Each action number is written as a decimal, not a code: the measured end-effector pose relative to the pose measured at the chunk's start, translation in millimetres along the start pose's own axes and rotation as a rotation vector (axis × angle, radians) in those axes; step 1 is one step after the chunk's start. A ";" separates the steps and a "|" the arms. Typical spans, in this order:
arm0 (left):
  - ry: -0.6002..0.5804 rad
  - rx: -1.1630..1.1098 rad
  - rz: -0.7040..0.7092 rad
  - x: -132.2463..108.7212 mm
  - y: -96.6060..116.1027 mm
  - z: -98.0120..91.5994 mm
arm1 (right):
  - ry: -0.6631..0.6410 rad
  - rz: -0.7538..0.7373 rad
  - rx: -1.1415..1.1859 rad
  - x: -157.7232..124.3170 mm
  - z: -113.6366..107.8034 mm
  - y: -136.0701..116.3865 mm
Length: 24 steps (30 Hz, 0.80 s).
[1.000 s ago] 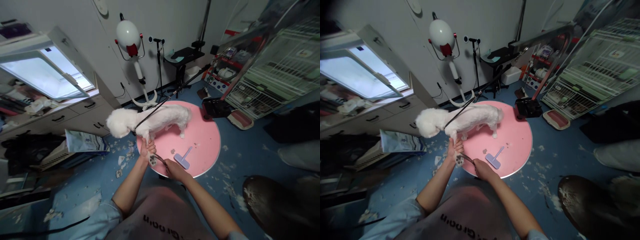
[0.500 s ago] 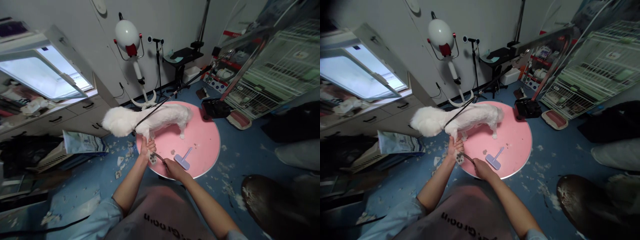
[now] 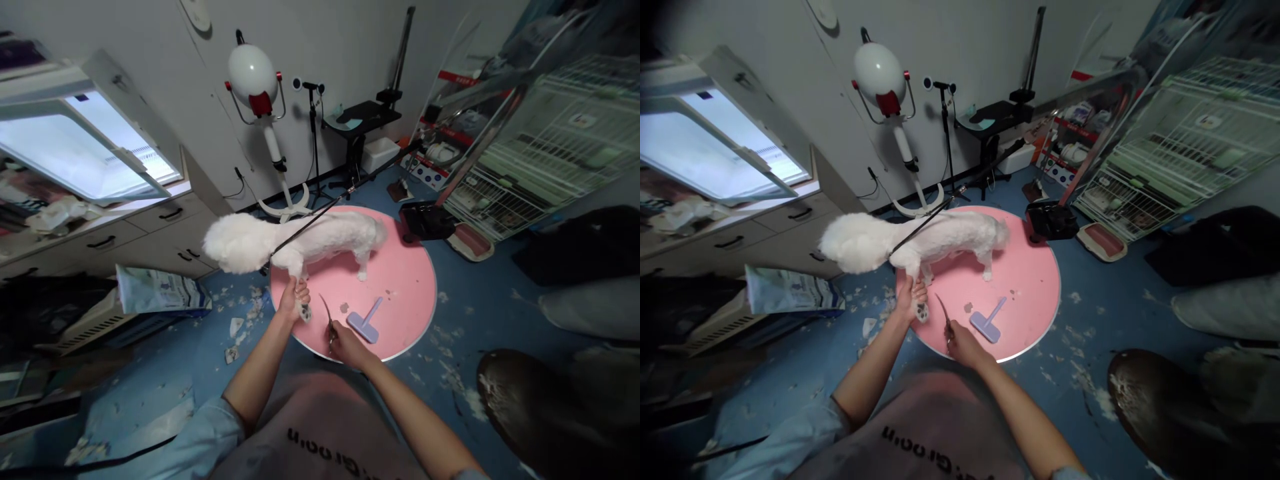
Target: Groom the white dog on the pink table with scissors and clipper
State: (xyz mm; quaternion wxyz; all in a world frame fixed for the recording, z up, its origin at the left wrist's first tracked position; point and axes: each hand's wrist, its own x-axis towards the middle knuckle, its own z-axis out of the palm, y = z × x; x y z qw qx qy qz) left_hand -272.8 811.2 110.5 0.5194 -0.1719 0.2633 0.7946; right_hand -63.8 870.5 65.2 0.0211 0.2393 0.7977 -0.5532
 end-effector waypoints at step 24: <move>0.027 -0.066 0.057 -5.7 -23.1 -15.0 | 0.093 0.230 0.572 -12.4 78.6 -9.0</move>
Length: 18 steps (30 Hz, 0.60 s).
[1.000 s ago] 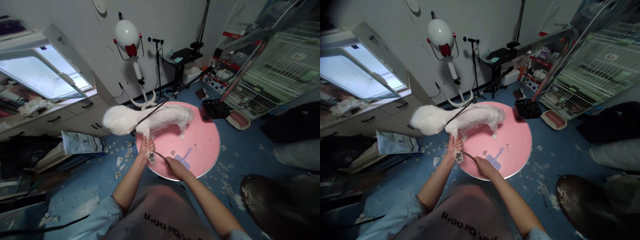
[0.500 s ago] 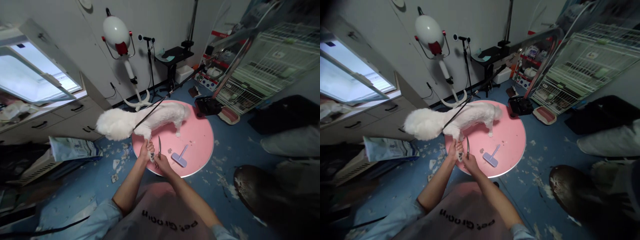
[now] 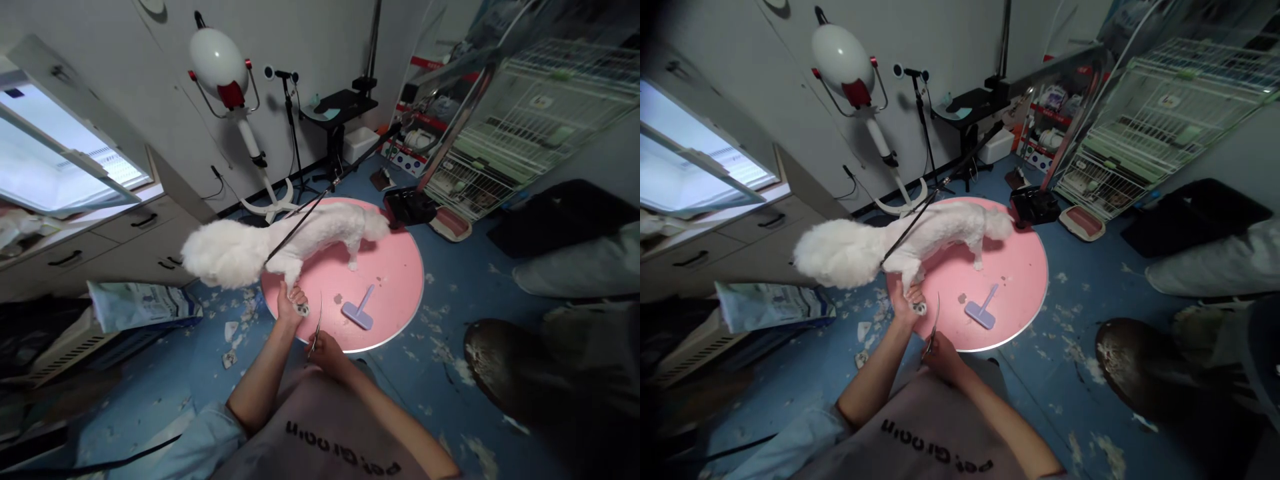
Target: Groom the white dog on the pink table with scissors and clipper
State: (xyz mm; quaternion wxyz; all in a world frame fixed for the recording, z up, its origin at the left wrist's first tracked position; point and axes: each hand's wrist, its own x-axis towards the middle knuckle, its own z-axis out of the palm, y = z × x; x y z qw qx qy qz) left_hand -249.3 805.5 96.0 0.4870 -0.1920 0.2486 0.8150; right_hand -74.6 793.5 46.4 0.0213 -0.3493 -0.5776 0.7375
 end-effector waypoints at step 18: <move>-0.106 0.014 0.040 9.3 3.0 -1.9 | 0.033 -0.030 -0.789 -18.1 -8.1 -8.9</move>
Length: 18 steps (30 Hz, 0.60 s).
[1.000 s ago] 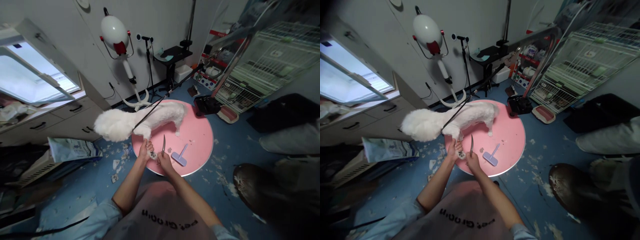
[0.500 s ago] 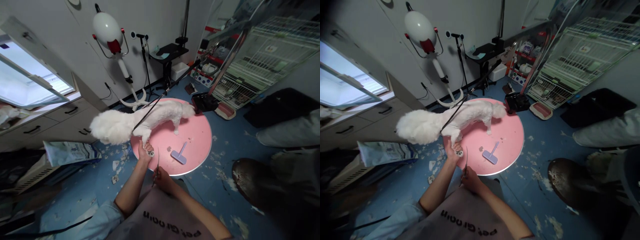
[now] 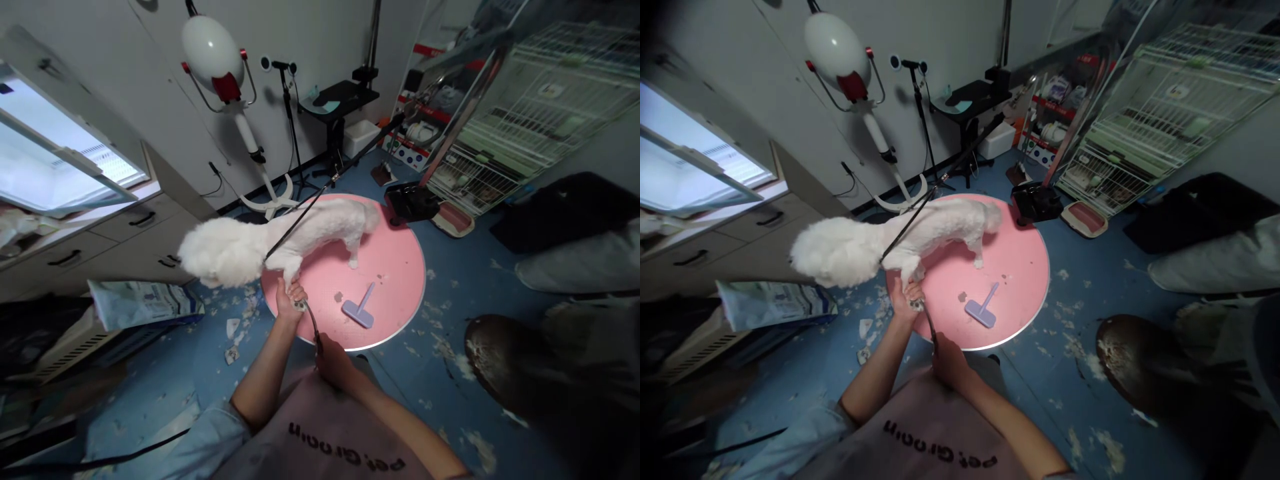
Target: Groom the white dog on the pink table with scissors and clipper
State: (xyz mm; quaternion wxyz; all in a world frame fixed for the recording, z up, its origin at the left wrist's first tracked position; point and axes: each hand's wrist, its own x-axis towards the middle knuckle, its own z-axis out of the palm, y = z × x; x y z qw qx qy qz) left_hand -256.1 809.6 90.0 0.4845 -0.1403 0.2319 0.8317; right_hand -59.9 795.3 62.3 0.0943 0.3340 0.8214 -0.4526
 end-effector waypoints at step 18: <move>0.035 -0.071 -0.040 -3.3 0.7 3.3 | 0.007 -0.012 0.004 -6.3 -4.2 -2.6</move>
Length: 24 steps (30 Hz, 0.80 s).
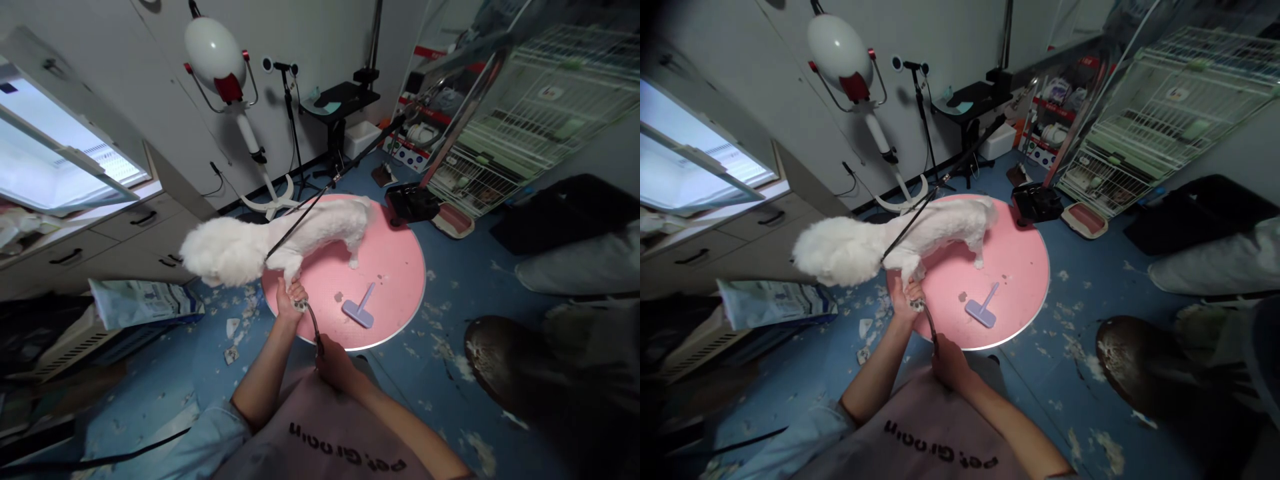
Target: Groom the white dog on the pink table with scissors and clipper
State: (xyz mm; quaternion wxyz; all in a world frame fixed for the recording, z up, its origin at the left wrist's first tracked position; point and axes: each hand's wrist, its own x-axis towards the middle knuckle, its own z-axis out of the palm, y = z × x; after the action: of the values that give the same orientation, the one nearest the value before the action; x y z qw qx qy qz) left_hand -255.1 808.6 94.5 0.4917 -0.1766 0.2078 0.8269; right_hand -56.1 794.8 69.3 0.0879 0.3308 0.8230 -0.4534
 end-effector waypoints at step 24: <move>0.070 -0.045 -0.022 -5.0 5.8 3.2 | 0.012 0.025 -0.030 -0.5 0.3 0.1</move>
State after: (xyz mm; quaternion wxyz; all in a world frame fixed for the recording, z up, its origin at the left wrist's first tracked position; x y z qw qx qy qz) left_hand -258.2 804.1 100.7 0.4892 -0.2190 0.2043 0.8192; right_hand -55.7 794.4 69.3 0.0938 0.3425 0.8260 -0.4377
